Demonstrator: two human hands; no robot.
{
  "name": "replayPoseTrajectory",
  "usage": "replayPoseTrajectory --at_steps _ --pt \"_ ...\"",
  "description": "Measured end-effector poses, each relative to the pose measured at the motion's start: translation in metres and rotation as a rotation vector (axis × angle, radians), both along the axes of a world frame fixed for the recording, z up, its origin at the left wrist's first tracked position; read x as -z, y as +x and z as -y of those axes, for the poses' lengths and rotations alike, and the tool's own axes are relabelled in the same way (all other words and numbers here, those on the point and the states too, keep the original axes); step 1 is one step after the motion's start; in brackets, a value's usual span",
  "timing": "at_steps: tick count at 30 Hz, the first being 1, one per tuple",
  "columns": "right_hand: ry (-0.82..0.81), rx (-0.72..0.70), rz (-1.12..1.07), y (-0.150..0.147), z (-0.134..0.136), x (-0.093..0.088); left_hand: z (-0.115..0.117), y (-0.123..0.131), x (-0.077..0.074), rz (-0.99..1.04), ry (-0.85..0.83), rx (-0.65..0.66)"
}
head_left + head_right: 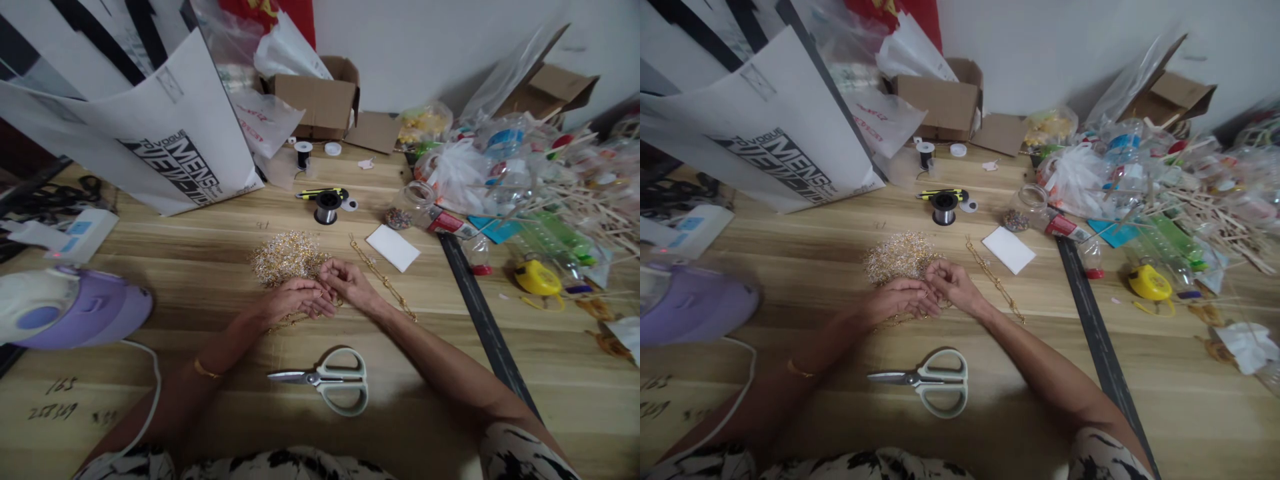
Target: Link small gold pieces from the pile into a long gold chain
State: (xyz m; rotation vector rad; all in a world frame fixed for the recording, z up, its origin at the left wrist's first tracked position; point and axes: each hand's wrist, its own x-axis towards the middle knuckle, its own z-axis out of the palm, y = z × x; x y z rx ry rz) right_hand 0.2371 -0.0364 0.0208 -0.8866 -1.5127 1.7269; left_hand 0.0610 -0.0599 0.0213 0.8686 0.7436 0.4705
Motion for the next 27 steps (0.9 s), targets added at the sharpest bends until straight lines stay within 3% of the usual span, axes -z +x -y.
replayPoseTrajectory --at_steps 19,27 --pt "0.03 -0.01 0.008 0.0002 0.0001 0.0002 -0.0015 -0.001 0.0059 0.063 -0.043 -0.004" --pt "0.007 -0.002 -0.011 -0.0007 0.0006 0.0 -0.0004 -0.0003 0.0037 -0.005 -0.034 0.011"
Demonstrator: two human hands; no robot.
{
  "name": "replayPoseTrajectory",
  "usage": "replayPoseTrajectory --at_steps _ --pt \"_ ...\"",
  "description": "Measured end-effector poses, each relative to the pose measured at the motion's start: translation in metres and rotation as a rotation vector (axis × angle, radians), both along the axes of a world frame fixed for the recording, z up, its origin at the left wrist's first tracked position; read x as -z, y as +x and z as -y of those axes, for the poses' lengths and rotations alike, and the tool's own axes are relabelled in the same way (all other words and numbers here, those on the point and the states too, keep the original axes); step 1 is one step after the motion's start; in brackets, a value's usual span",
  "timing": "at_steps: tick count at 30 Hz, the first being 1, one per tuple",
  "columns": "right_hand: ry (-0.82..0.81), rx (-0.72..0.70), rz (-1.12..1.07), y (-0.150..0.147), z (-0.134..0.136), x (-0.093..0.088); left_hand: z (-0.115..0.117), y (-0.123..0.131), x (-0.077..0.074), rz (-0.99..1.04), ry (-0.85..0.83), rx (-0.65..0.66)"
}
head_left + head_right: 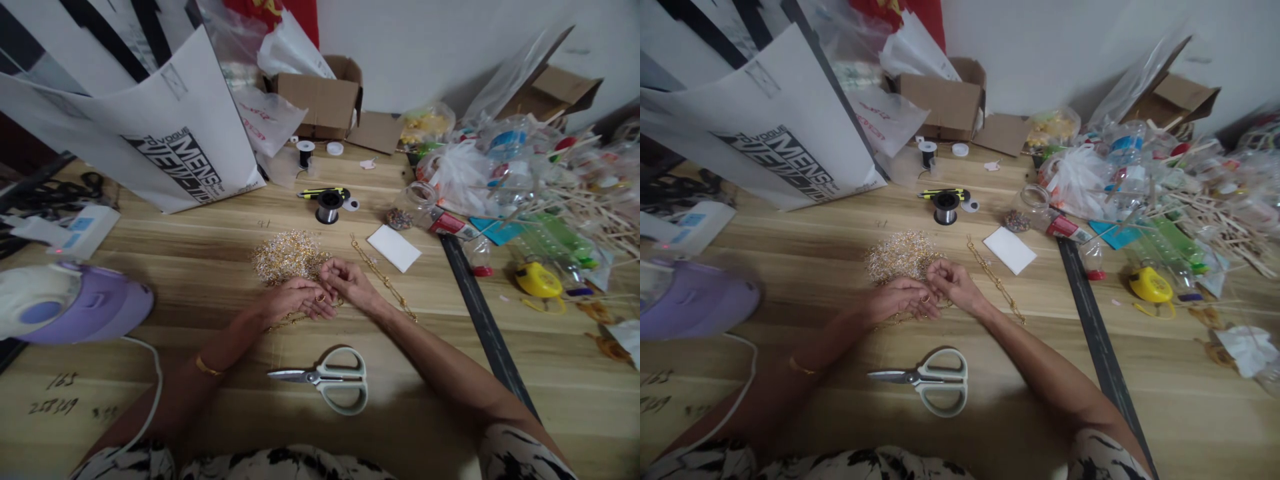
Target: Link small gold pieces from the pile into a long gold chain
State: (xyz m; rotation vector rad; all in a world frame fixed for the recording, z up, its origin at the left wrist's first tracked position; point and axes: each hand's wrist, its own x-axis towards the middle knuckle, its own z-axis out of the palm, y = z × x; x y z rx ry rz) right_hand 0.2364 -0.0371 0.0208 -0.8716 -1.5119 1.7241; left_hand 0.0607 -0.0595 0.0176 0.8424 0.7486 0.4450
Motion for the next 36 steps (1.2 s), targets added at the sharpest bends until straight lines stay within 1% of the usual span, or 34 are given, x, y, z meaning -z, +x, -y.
replayPoseTrajectory --at_steps 10,15,17,19,24,27,29,33,34,36 --pt "-0.024 0.004 -0.004 0.0 0.0 0.001 0.001 0.0 0.003 -0.027 0.031 0.027" --pt "-0.016 0.002 0.006 0.0 0.0 0.002 0.001 0.001 0.001 -0.072 0.069 0.03" --pt "-0.011 -0.005 -0.003 0.0 0.0 0.001 0.001 0.001 -0.001 -0.122 0.116 0.019" --pt "-0.006 -0.012 -0.01 0.001 0.0 0.0 0.001 0.002 -0.003 -0.185 0.203 0.005" --pt "-0.009 -0.012 -0.002 0.002 -0.001 -0.005 0.0 0.002 -0.004 -0.343 0.502 -0.043" --pt "0.017 -0.02 0.025 0.003 -0.001 -0.011 0.0 0.002 -0.007 -0.398 0.646 -0.031" --pt "0.03 -0.036 0.035 0.003 0.0 -0.016 0.001 0.002 -0.009 -0.384 0.659 -0.015" --pt "0.04 -0.058 0.061 0.007 0.0 -0.024 0.004 0.005 -0.007 -0.329 0.59 -0.03" --pt "0.043 -0.066 0.075 0.009 -0.001 -0.026 0.004 0.006 -0.006 -0.32 0.593 -0.034" --pt "0.054 -0.091 0.107 0.013 -0.002 -0.028 0.005 0.008 -0.004 -0.342 0.652 -0.04"
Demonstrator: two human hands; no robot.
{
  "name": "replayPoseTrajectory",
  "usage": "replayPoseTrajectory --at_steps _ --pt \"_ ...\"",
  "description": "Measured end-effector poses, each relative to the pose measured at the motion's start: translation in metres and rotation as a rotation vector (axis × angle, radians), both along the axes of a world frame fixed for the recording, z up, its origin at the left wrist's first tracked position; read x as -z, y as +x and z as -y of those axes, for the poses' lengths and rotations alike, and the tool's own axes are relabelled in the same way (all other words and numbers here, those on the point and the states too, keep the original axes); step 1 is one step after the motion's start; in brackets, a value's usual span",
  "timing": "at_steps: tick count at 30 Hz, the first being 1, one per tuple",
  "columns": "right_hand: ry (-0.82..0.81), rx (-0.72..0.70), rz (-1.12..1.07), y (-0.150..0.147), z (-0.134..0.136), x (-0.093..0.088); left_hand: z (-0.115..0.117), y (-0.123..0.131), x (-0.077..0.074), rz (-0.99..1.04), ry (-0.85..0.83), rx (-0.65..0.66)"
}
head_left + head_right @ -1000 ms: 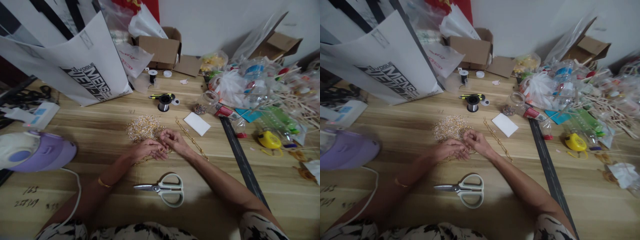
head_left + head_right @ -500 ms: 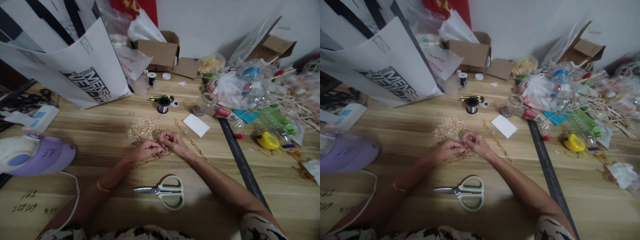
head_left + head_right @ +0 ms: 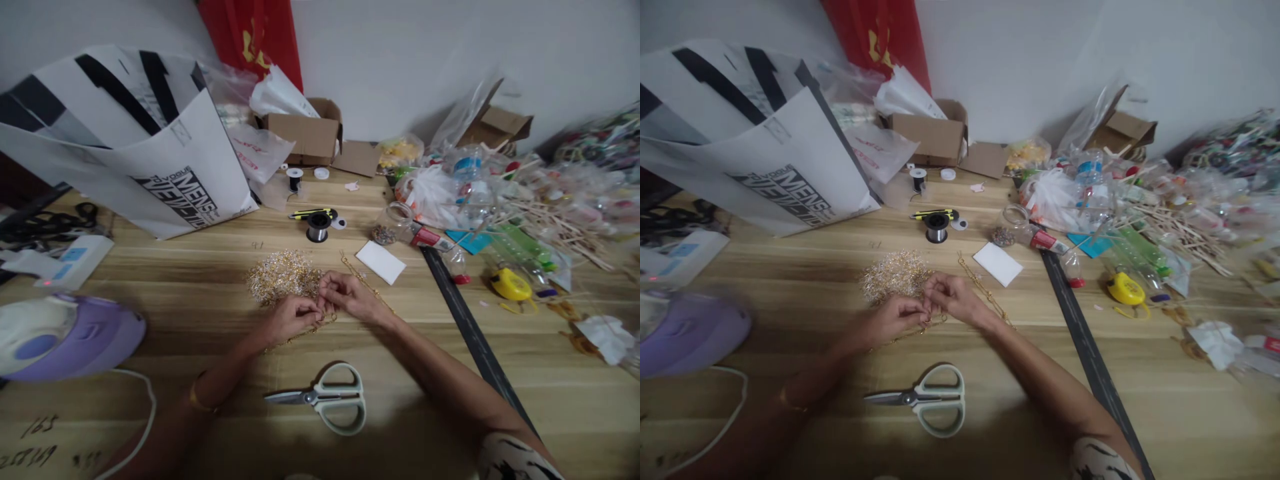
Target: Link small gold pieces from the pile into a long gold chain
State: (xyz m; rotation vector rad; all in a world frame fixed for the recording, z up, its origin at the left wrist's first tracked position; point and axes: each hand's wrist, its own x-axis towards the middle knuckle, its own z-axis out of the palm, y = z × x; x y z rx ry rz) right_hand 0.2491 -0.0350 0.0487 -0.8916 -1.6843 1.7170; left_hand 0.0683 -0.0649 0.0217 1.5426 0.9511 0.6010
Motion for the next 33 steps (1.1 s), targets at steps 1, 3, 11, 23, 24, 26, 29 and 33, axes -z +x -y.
replayPoseTrajectory --at_steps 1,3,11,23,24,26,29,33 --pt "0.009 -0.015 0.018 0.002 -0.001 -0.001 0.001 0.001 0.0 -0.021 0.032 0.002" --pt "0.025 -0.055 0.058 0.006 -0.003 -0.003 0.001 0.002 0.0 -0.067 0.086 0.015" --pt "0.172 -0.084 0.263 0.017 0.001 -0.017 0.001 0.005 -0.001 -0.172 0.234 0.004" --pt "-0.018 0.152 0.207 0.047 0.037 -0.009 0.006 0.018 0.0 -0.11 0.084 0.082" --pt "-0.03 0.165 0.19 0.048 0.039 -0.007 0.006 0.019 0.001 -0.117 0.092 0.089" --pt "-0.062 0.192 0.153 0.05 0.042 -0.003 0.007 0.021 0.001 -0.134 0.115 0.101" --pt "-0.114 0.265 0.109 0.05 0.046 0.003 0.01 0.025 -0.001 -0.189 0.177 0.125" --pt "-0.15 0.311 0.022 0.05 0.048 0.013 0.014 0.03 -0.008 -0.314 0.372 0.127"
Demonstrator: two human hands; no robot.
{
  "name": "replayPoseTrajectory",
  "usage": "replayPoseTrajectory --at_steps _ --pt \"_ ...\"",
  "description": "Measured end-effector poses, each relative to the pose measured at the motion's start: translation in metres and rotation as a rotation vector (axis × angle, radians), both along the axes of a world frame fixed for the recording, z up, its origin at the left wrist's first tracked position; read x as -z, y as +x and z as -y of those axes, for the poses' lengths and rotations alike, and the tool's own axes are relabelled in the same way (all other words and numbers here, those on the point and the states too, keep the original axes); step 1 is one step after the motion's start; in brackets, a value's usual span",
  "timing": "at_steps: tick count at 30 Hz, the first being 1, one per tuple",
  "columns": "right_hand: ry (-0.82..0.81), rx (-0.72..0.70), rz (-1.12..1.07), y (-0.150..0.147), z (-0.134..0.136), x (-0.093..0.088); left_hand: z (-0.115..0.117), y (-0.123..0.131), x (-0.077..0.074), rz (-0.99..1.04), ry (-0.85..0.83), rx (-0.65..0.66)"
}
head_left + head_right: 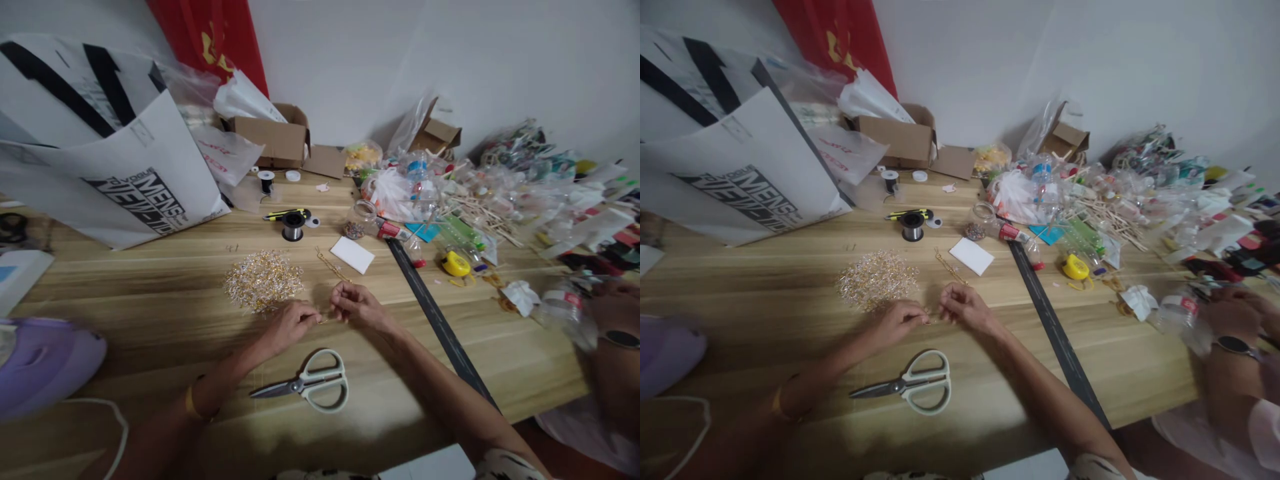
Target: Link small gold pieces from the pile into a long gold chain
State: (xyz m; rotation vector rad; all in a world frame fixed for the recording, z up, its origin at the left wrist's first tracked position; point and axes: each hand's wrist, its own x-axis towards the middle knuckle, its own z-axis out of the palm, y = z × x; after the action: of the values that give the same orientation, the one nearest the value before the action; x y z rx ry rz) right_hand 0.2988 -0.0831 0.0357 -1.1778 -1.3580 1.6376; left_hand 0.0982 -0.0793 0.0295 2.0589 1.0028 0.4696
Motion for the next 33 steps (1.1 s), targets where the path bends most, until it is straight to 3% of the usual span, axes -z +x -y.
replayPoseTrajectory --at_steps 10,17,24,33 --pt "-0.033 0.151 -0.027 0.004 0.004 0.01 0.003 0.002 -0.003 -0.096 0.293 0.08" --pt "-0.009 0.22 0.045 0.006 0.007 0.005 0.001 0.005 -0.003 -0.1 0.27 0.013" --pt "0.056 0.102 0.079 0.007 0.012 -0.013 0.0 0.002 -0.003 -0.141 0.336 -0.025" --pt "0.078 -0.042 0.115 0.012 0.014 -0.021 -0.013 0.006 -0.003 -0.207 0.424 0.066"
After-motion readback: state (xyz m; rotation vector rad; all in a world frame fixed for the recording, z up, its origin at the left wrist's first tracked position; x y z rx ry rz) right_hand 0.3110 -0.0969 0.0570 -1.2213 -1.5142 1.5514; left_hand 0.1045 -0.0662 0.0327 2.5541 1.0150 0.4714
